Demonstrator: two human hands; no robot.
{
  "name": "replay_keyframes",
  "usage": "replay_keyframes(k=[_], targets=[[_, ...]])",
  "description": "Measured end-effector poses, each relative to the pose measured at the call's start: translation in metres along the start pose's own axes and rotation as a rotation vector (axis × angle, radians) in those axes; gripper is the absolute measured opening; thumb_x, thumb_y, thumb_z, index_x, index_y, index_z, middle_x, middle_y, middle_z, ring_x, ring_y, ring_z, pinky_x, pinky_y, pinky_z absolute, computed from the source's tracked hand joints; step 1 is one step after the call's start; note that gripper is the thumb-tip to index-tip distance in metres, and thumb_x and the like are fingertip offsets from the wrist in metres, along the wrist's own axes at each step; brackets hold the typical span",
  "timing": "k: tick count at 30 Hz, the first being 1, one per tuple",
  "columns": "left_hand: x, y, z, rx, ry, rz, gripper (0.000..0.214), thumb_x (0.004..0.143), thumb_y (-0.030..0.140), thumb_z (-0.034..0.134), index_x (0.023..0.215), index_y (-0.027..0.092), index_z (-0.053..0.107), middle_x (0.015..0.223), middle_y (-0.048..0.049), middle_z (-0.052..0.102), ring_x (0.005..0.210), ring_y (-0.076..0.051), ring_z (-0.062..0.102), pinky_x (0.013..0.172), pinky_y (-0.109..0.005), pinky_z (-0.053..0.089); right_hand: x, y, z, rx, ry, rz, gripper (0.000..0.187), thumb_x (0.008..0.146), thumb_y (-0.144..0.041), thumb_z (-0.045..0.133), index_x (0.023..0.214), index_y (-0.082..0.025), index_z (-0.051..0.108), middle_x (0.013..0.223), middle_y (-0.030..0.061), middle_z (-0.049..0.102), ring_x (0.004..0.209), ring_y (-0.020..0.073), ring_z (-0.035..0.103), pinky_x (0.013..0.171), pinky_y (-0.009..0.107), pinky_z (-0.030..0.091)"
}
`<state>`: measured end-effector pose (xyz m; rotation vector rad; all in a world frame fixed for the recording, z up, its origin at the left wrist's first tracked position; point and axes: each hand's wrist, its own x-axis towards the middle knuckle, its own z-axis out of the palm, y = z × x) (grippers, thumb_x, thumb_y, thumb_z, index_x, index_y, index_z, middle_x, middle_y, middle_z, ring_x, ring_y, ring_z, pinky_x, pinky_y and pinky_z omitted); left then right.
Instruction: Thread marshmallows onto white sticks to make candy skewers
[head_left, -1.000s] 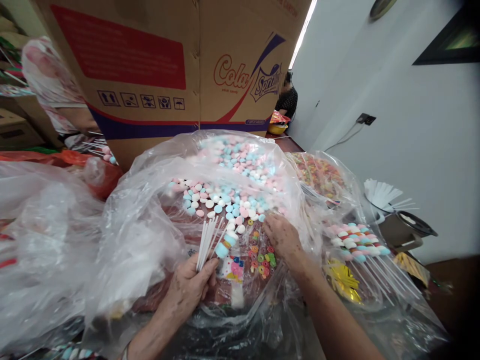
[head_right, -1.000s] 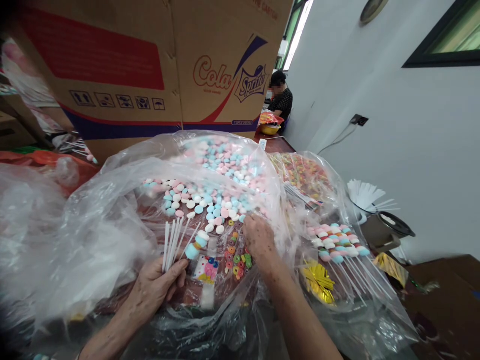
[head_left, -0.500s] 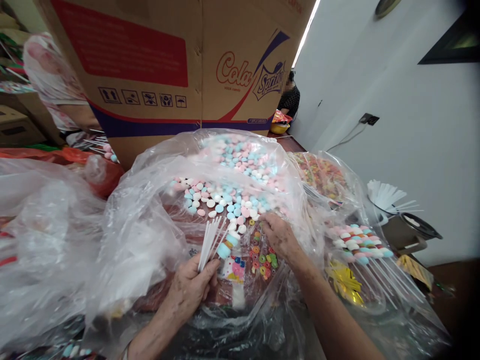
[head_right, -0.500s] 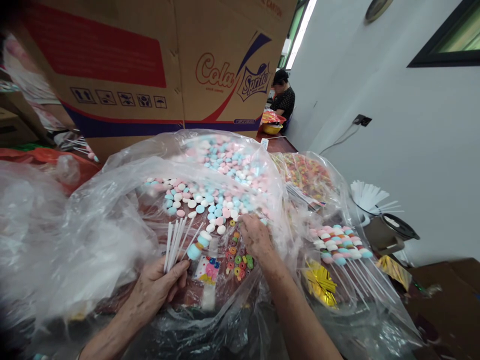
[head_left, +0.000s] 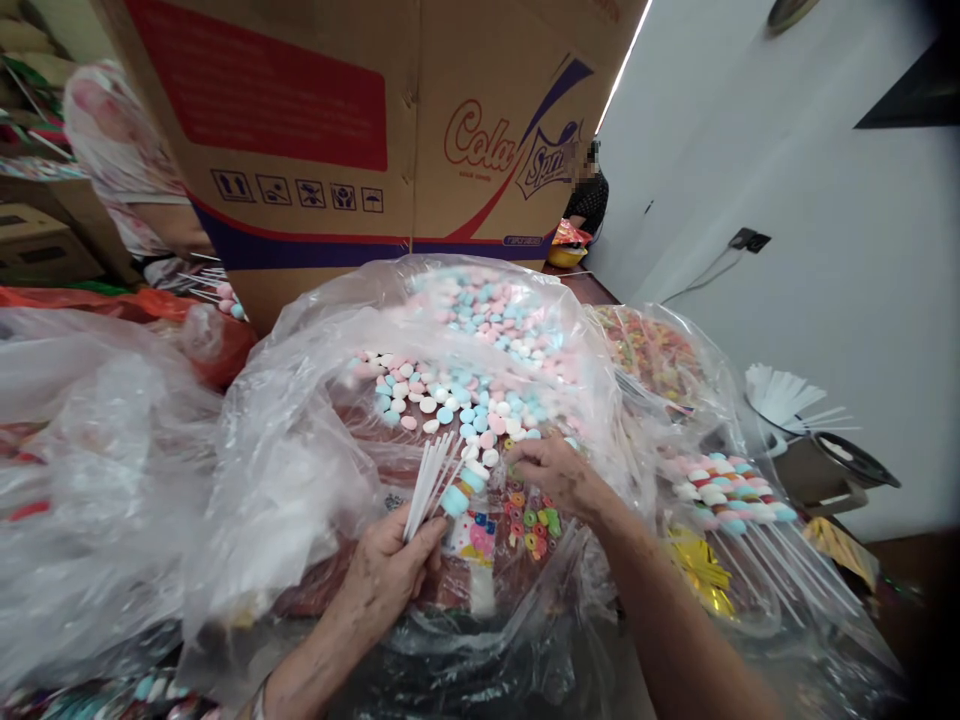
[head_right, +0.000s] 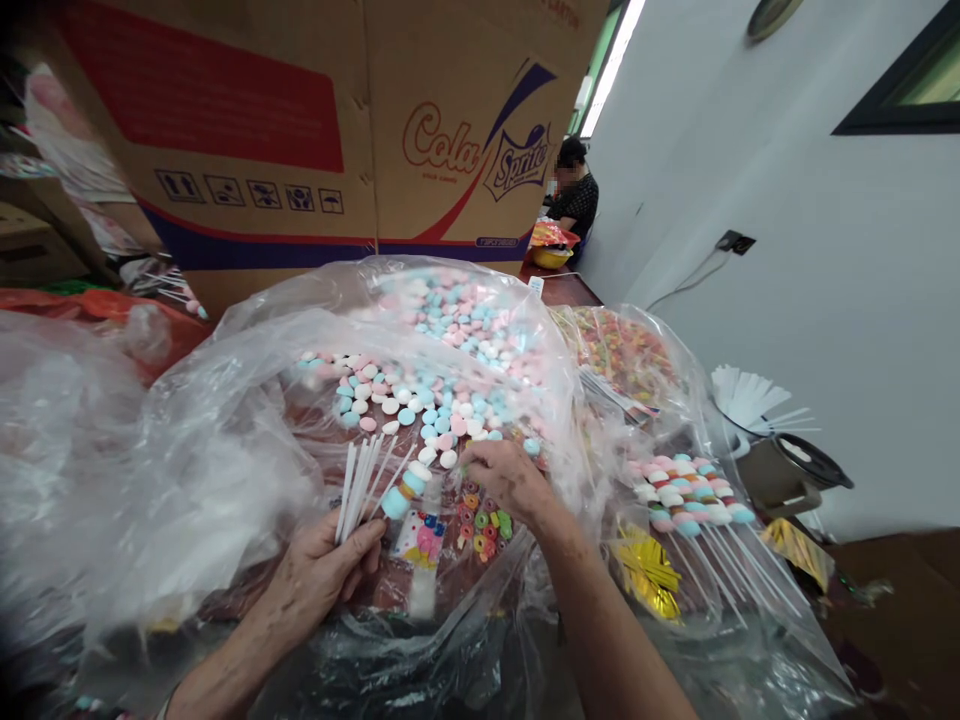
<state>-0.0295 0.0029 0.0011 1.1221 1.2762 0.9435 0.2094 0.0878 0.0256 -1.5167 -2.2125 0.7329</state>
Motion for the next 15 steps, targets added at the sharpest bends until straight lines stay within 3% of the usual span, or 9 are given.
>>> replay_keyframes(k=[3, 7, 11, 15], targets=[[0.001, -0.004, -0.001, 0.029, -0.013, 0.019, 0.031, 0.076, 0.048, 0.059, 0.066, 0.018, 0.059, 0.044, 0.0066, 0.051, 0.033, -0.007, 0.04, 0.034, -0.017, 0.027, -0.005, 0.001, -0.008, -0.016, -0.096, -0.05, 0.026, 0.085, -0.02, 0.048, 0.087, -0.022, 0.074, 0.081, -0.0007, 0.071, 0.072, 0.0154, 0.06, 0.069, 0.025, 0.041], [0.003, -0.01, -0.002, 0.031, -0.029, 0.032, 0.03, 0.079, 0.046, 0.059, 0.07, 0.018, 0.06, 0.048, 0.0056, 0.056, 0.033, -0.006, 0.04, 0.034, -0.016, 0.028, 0.005, -0.006, -0.007, -0.322, -0.03, 0.033, 0.029, 0.09, -0.018, 0.045, 0.091, -0.021, 0.074, 0.089, 0.0048, 0.071, 0.083, 0.0185, 0.061, 0.075, 0.027, 0.041], [0.003, -0.012, -0.002, 0.038, -0.026, 0.021, 0.032, 0.079, 0.046, 0.059, 0.064, 0.018, 0.057, 0.049, 0.0052, 0.056, 0.034, -0.006, 0.042, 0.035, -0.016, 0.029, 0.019, -0.017, 0.006, -0.627, -0.036, 0.122, 0.029, 0.091, -0.015, 0.045, 0.107, -0.02, 0.07, 0.098, 0.0108, 0.068, 0.087, 0.0212, 0.06, 0.073, 0.028, 0.039], [0.002, -0.01, -0.001, 0.043, -0.018, 0.022, 0.032, 0.079, 0.046, 0.058, 0.063, 0.018, 0.057, 0.047, 0.0056, 0.055, 0.034, -0.007, 0.043, 0.035, -0.017, 0.029, 0.024, -0.019, 0.011, -0.659, -0.011, 0.153, 0.026, 0.089, -0.01, 0.046, 0.102, -0.019, 0.068, 0.099, 0.0116, 0.065, 0.086, 0.0213, 0.058, 0.07, 0.029, 0.037]])
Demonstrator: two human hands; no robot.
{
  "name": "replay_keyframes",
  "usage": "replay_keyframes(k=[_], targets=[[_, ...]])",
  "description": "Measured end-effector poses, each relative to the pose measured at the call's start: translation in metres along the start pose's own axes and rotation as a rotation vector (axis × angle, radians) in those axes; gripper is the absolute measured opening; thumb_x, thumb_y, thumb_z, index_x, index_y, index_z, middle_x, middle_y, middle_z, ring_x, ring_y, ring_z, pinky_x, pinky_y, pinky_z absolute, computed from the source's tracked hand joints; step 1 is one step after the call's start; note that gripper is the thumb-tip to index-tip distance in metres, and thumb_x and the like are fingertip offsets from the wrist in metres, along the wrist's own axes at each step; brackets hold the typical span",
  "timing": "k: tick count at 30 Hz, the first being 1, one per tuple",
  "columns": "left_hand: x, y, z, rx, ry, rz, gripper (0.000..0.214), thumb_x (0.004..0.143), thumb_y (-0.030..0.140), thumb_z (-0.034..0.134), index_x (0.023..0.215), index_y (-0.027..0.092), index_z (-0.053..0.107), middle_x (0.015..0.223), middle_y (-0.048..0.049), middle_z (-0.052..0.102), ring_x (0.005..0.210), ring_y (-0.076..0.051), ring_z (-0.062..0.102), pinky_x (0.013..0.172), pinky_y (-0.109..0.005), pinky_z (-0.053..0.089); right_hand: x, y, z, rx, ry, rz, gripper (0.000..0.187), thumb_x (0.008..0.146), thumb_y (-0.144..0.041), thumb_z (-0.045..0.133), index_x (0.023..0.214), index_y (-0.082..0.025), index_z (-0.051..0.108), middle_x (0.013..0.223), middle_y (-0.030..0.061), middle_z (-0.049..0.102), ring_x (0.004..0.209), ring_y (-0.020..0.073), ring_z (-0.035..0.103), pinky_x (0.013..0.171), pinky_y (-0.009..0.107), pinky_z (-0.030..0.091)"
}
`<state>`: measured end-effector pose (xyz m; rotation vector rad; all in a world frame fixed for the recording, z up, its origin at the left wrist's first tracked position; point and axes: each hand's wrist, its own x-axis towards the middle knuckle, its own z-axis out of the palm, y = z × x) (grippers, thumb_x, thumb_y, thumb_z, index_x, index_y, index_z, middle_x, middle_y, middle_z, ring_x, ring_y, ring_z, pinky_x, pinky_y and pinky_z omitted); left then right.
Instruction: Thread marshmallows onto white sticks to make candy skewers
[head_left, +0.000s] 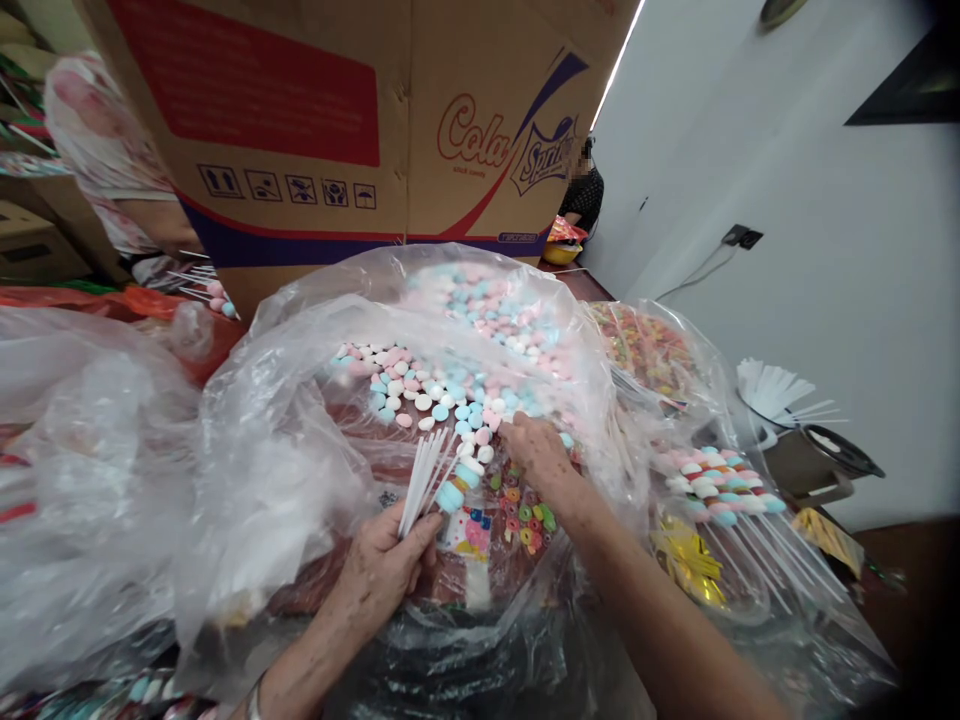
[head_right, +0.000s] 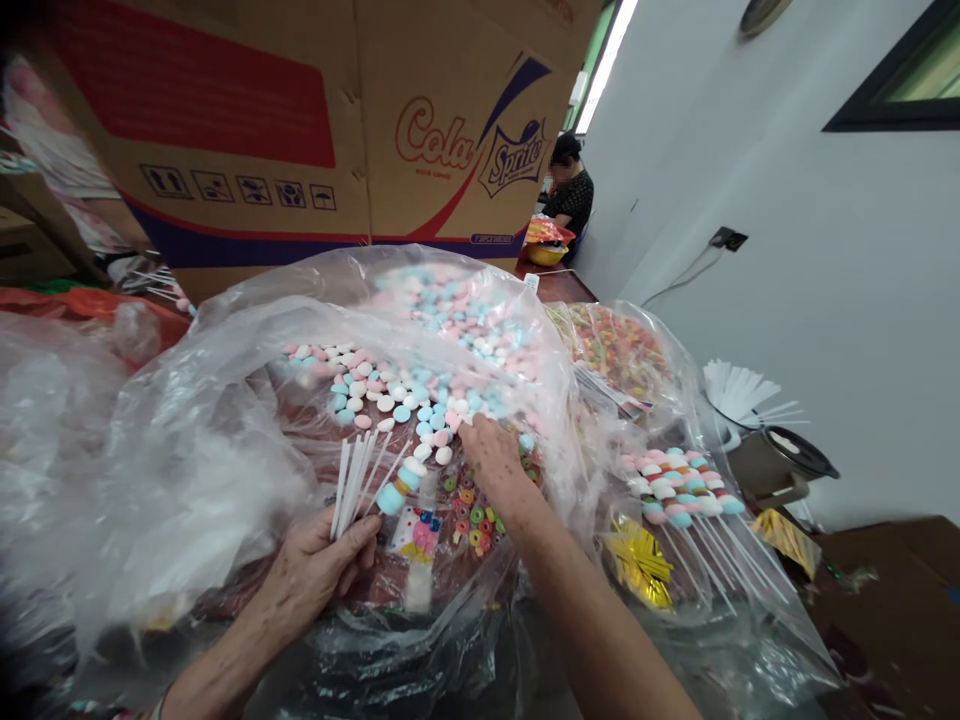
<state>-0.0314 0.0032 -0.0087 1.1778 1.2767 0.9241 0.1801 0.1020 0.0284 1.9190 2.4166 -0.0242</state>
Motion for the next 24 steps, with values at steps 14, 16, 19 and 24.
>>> replay_keyframes(k=[14, 16, 19, 24], targets=[[0.001, -0.003, -0.001, -0.012, 0.0, -0.004, 0.031, 0.079, 0.045, 0.06, 0.064, 0.019, 0.057, 0.048, 0.0058, 0.055, 0.034, -0.007, 0.043, 0.035, -0.017, 0.028, -0.035, 0.013, -0.012, 0.418, -0.119, -0.147, 0.02, 0.084, -0.012, 0.047, 0.079, -0.018, 0.065, 0.079, 0.0018, 0.066, 0.072, 0.0147, 0.056, 0.067, 0.024, 0.036], [0.002, -0.005, 0.0, -0.033, -0.006, 0.003, 0.03, 0.08, 0.045, 0.06, 0.065, 0.019, 0.058, 0.048, 0.0058, 0.056, 0.034, -0.007, 0.043, 0.035, -0.017, 0.028, -0.036, 0.009, -0.011, 0.282, -0.128, -0.165, 0.02, 0.085, -0.011, 0.048, 0.076, -0.016, 0.065, 0.08, 0.0041, 0.066, 0.075, 0.016, 0.056, 0.069, 0.025, 0.035], [0.002, -0.005, 0.0, -0.061, -0.005, 0.006, 0.029, 0.08, 0.043, 0.061, 0.066, 0.019, 0.058, 0.048, 0.0062, 0.056, 0.033, -0.007, 0.043, 0.034, -0.017, 0.027, -0.036, 0.008, -0.01, 0.177, -0.133, -0.201, 0.022, 0.089, -0.013, 0.047, 0.084, -0.016, 0.067, 0.088, 0.0067, 0.067, 0.082, 0.0181, 0.058, 0.071, 0.026, 0.037], [0.001, 0.0, 0.0, -0.056, 0.016, 0.004, 0.029, 0.08, 0.042, 0.061, 0.063, 0.018, 0.057, 0.047, 0.0054, 0.057, 0.033, -0.007, 0.044, 0.034, -0.017, 0.029, -0.036, 0.007, -0.006, 0.082, -0.155, -0.21, 0.023, 0.091, -0.012, 0.046, 0.085, -0.017, 0.068, 0.088, 0.0074, 0.065, 0.082, 0.0192, 0.059, 0.071, 0.027, 0.038]])
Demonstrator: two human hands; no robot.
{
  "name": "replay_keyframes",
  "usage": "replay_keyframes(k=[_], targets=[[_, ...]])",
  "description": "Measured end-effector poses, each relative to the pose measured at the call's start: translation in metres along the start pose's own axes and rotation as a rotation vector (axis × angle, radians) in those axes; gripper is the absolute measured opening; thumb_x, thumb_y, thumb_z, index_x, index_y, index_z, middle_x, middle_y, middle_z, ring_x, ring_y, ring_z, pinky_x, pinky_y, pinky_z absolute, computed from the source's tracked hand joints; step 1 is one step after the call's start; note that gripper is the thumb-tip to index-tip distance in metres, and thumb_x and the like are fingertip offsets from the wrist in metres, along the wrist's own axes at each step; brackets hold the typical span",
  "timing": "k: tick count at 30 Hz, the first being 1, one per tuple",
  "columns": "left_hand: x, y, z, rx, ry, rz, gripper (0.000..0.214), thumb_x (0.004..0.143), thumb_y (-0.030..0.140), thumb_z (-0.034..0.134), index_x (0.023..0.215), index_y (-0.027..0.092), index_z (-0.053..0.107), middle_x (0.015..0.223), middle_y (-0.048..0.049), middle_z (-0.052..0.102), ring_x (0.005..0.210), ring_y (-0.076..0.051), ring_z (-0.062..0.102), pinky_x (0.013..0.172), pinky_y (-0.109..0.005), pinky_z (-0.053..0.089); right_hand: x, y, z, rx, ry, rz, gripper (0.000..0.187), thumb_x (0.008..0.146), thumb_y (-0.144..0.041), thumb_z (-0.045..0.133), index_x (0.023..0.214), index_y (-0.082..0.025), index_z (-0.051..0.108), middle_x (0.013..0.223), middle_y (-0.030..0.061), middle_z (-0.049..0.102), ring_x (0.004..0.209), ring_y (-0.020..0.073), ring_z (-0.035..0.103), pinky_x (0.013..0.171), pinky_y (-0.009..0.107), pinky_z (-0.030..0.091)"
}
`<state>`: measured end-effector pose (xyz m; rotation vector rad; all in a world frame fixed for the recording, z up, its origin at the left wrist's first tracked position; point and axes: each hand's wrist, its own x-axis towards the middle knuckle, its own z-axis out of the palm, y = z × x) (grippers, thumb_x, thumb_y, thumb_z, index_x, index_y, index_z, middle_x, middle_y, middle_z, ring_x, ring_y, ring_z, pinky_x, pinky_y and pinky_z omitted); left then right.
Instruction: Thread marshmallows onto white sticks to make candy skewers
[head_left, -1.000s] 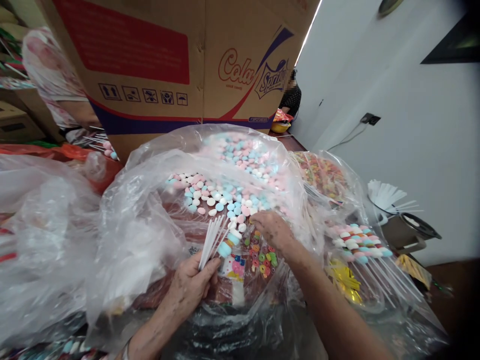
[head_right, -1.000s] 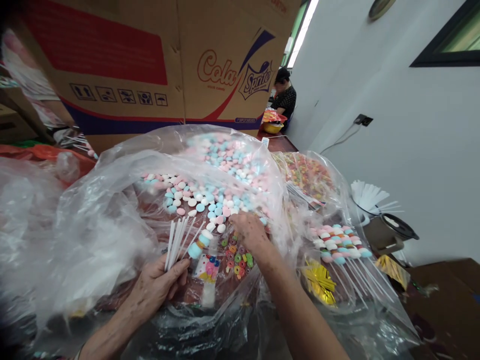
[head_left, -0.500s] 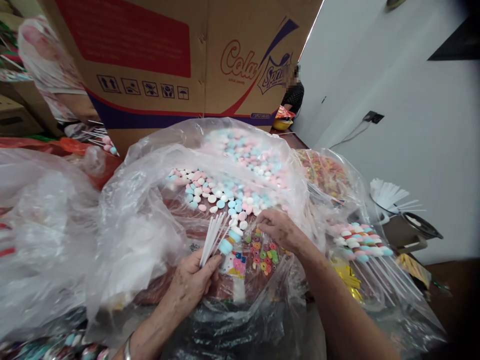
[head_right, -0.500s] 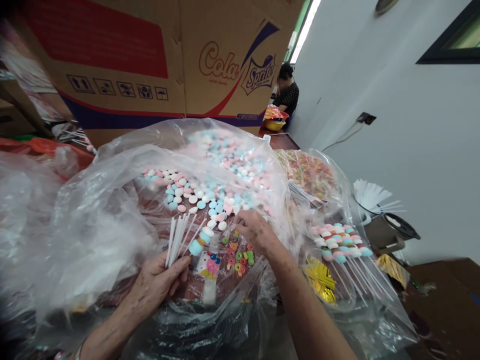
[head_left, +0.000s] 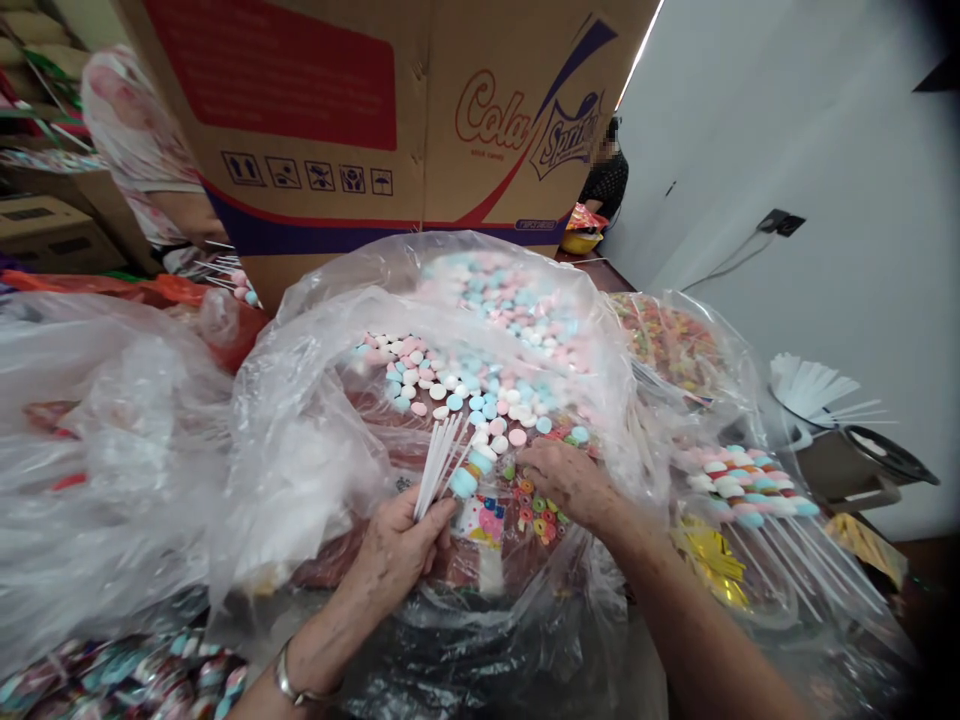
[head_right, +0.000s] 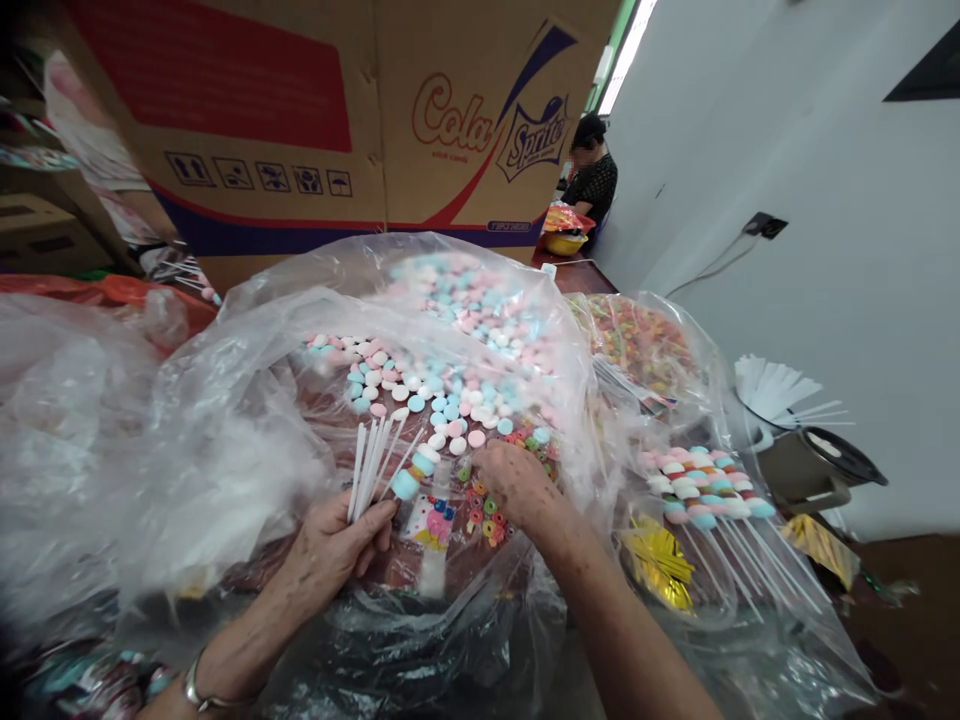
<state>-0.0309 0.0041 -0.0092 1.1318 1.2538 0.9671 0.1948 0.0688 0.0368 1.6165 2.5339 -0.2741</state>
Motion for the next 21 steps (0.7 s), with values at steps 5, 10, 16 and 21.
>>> replay_keyframes(k=[5, 10, 16, 21], targets=[[-0.001, 0.004, 0.0, -0.007, 0.007, -0.001, 0.03, 0.078, 0.042, 0.061, 0.061, 0.018, 0.057, 0.047, 0.005, 0.056, 0.033, -0.006, 0.043, 0.034, -0.017, 0.029, -0.002, -0.001, 0.002, -0.042, 0.003, -0.016, 0.022, 0.09, -0.01, 0.048, 0.091, -0.02, 0.067, 0.092, 0.0071, 0.063, 0.088, 0.0197, 0.058, 0.073, 0.026, 0.039], [-0.002, 0.004, -0.002, -0.004, 0.004, 0.009, 0.032, 0.08, 0.043, 0.062, 0.06, 0.017, 0.057, 0.047, 0.0056, 0.056, 0.032, -0.005, 0.042, 0.035, -0.016, 0.028, -0.007, 0.004, 0.007, 0.069, 0.087, -0.032, 0.015, 0.086, -0.01, 0.049, 0.087, -0.017, 0.063, 0.094, 0.0072, 0.061, 0.09, 0.019, 0.057, 0.075, 0.027, 0.041], [-0.001, 0.005, -0.003, -0.055, -0.001, 0.005, 0.031, 0.079, 0.044, 0.062, 0.063, 0.017, 0.057, 0.05, 0.0056, 0.058, 0.032, -0.004, 0.042, 0.035, -0.015, 0.027, -0.009, -0.004, 0.015, 0.88, 0.293, 0.071, 0.01, 0.081, -0.025, 0.058, 0.086, -0.018, 0.063, 0.071, -0.0016, 0.061, 0.061, 0.0118, 0.05, 0.057, 0.024, 0.038], [-0.002, 0.002, -0.002, -0.009, -0.029, -0.024, 0.03, 0.079, 0.045, 0.062, 0.066, 0.019, 0.058, 0.048, 0.006, 0.056, 0.033, -0.006, 0.041, 0.033, -0.017, 0.027, -0.004, -0.022, 0.019, 1.533, 0.287, 0.081, 0.028, 0.069, -0.034, 0.075, 0.091, -0.019, 0.07, 0.073, -0.0013, 0.066, 0.06, 0.0119, 0.056, 0.056, 0.025, 0.046]])
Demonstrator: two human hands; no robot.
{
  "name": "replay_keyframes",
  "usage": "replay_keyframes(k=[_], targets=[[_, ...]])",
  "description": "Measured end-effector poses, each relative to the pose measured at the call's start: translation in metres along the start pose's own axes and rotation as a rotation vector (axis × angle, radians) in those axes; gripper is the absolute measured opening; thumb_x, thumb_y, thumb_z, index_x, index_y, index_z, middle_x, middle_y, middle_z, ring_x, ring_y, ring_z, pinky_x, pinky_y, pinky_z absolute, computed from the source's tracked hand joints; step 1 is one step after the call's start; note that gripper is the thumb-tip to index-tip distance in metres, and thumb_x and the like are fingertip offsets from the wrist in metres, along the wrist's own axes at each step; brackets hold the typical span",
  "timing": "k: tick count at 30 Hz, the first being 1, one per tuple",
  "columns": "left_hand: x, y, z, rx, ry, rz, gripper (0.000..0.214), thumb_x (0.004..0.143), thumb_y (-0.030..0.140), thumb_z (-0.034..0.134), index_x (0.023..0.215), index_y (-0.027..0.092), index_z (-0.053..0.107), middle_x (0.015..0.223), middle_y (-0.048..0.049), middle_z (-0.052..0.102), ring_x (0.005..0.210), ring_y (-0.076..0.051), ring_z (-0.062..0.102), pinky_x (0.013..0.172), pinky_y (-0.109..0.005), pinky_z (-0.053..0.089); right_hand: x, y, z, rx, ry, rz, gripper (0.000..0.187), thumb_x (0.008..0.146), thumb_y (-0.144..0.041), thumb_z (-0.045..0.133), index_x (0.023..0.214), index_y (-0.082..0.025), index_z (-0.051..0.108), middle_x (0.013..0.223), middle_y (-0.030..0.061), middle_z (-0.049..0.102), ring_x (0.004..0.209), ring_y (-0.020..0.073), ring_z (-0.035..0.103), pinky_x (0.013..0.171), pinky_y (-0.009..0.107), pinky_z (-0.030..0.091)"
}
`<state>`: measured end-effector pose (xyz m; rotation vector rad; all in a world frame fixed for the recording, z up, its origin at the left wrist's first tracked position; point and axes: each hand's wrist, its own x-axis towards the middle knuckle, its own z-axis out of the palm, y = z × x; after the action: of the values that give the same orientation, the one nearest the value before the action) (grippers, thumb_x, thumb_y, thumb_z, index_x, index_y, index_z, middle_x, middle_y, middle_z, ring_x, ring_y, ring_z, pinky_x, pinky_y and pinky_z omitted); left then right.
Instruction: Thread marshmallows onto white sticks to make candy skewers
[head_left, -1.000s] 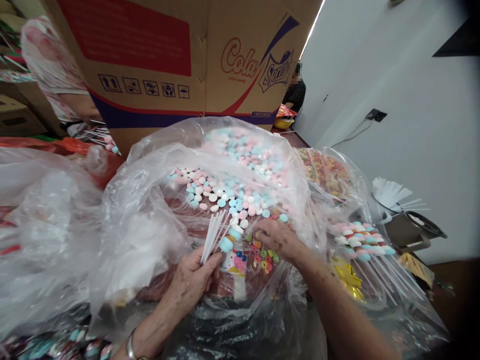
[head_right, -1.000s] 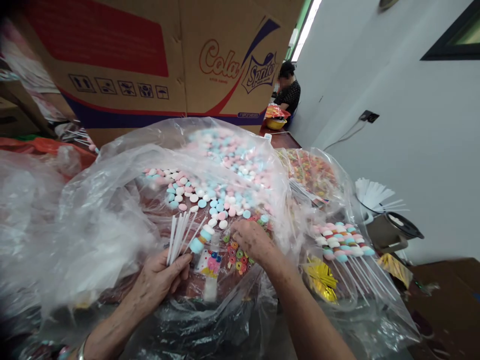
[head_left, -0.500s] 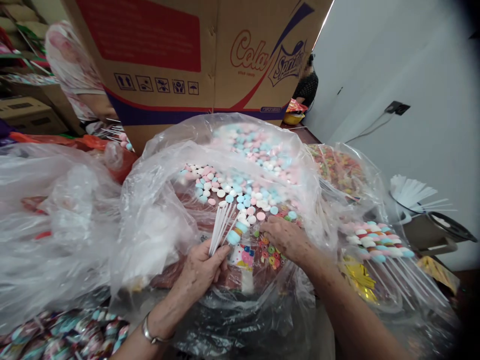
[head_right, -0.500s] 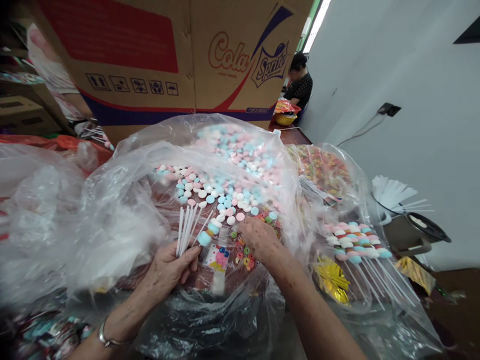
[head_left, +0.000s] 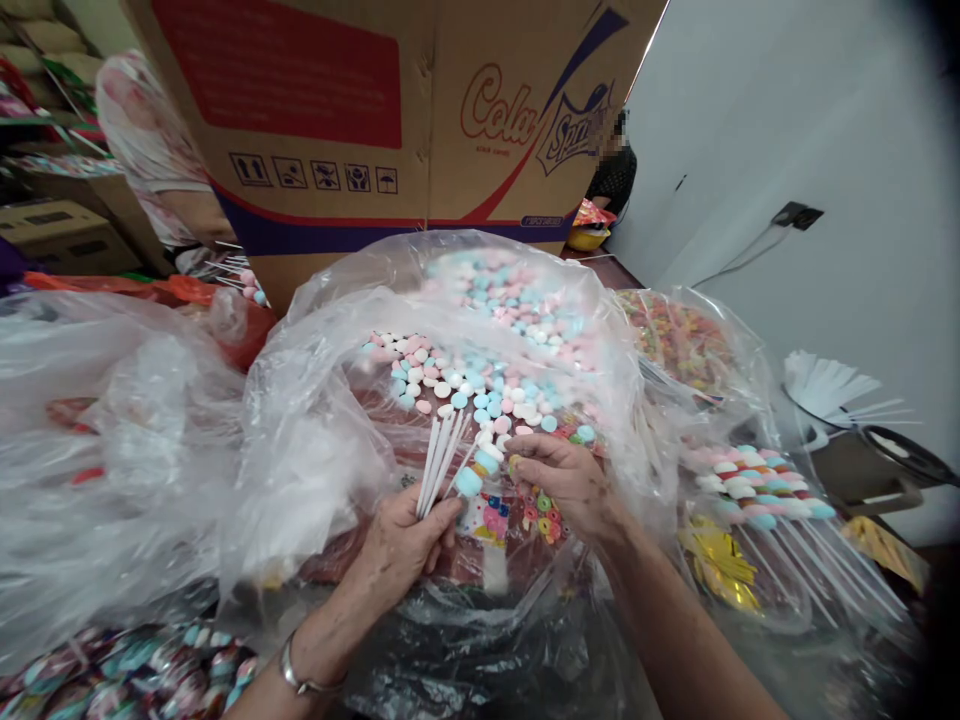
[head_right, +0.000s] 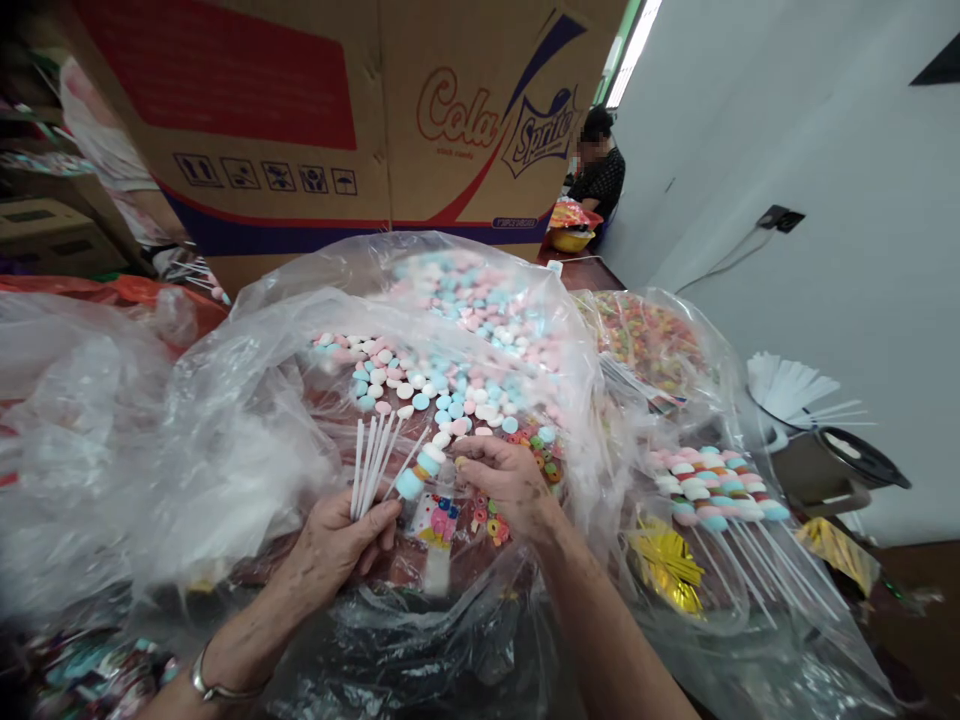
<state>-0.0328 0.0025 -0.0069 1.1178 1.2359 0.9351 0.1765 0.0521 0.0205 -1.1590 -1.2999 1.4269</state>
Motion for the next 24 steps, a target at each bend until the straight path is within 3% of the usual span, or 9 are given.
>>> replay_keyframes(k=[4, 7, 18, 24], targets=[[0.0, -0.004, 0.001, 0.05, -0.022, 0.018, 0.028, 0.08, 0.044, 0.061, 0.067, 0.02, 0.058, 0.047, 0.0066, 0.055, 0.034, -0.008, 0.04, 0.034, -0.018, 0.028, 0.002, 0.003, 0.01, 0.234, 0.024, 0.016, 0.026, 0.063, -0.033, 0.082, 0.081, -0.019, 0.068, 0.07, -0.0018, 0.067, 0.057, 0.0109, 0.056, 0.054, 0.025, 0.048], [0.001, -0.006, 0.001, 0.098, -0.035, 0.055, 0.029, 0.082, 0.043, 0.059, 0.064, 0.021, 0.057, 0.045, 0.0075, 0.05, 0.034, -0.008, 0.038, 0.034, -0.019, 0.026, 0.004, 0.006, 0.013, 0.279, 0.062, -0.005, 0.028, 0.061, -0.033, 0.084, 0.078, -0.02, 0.067, 0.07, -0.0016, 0.067, 0.057, 0.0114, 0.058, 0.055, 0.025, 0.049], [0.002, -0.009, 0.0, 0.114, -0.042, 0.071, 0.028, 0.084, 0.042, 0.059, 0.065, 0.021, 0.059, 0.043, 0.0085, 0.046, 0.035, -0.009, 0.034, 0.035, -0.02, 0.023, 0.005, 0.011, 0.008, 0.261, 0.162, -0.073, 0.029, 0.063, -0.035, 0.084, 0.082, -0.02, 0.067, 0.077, 0.0008, 0.068, 0.065, 0.0135, 0.061, 0.06, 0.027, 0.051], [0.0, -0.002, 0.001, 0.17, -0.034, 0.11, 0.027, 0.084, 0.038, 0.058, 0.064, 0.02, 0.062, 0.044, 0.0072, 0.048, 0.038, -0.01, 0.04, 0.038, -0.02, 0.027, 0.003, 0.014, 0.004, 0.04, 0.165, -0.187, 0.024, 0.07, -0.034, 0.08, 0.087, -0.022, 0.067, 0.08, 0.001, 0.067, 0.072, 0.0144, 0.062, 0.065, 0.026, 0.051]])
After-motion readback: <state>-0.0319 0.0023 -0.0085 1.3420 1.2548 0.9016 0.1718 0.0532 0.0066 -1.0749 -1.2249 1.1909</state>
